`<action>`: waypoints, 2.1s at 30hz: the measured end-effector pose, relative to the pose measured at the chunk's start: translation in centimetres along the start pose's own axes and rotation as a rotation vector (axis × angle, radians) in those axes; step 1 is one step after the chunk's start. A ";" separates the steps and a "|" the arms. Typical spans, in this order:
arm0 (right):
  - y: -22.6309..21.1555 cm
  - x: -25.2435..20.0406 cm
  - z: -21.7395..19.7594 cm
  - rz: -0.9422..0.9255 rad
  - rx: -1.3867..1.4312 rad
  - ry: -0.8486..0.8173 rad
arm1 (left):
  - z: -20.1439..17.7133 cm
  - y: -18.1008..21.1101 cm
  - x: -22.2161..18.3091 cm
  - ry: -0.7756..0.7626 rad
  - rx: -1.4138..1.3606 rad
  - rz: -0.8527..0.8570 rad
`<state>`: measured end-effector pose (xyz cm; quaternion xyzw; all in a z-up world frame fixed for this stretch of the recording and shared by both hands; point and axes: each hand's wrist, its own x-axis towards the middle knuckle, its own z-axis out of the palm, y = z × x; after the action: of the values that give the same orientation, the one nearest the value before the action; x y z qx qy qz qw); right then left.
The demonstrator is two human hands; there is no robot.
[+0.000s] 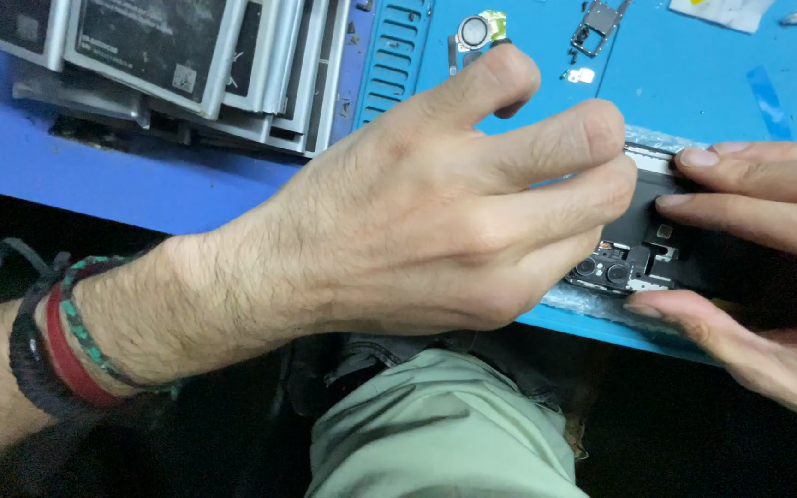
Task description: The person uses a metal spudger to pry and lift a black internal component from the back of a disassembled smartphone. They carefully maneuver the tool under the part to detach it from the phone's chassis.
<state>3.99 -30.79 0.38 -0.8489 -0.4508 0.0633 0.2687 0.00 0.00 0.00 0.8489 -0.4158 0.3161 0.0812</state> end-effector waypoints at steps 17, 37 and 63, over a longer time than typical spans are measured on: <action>-0.3 0.3 -0.4 -0.075 -0.037 0.063 | 0.5 0.3 2.9 -0.047 -0.090 0.020; 0.6 -0.4 0.0 -0.166 -0.126 0.061 | -0.7 0.1 3.1 -0.234 -0.033 -0.013; -0.9 -0.7 -0.4 -0.125 -0.043 0.152 | -1.1 2.6 3.4 -0.218 0.012 -0.029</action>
<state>3.09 -31.07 1.06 -0.8271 -0.4824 -0.0277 0.2872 -0.98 -3.47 2.63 0.8846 -0.4080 0.2233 0.0351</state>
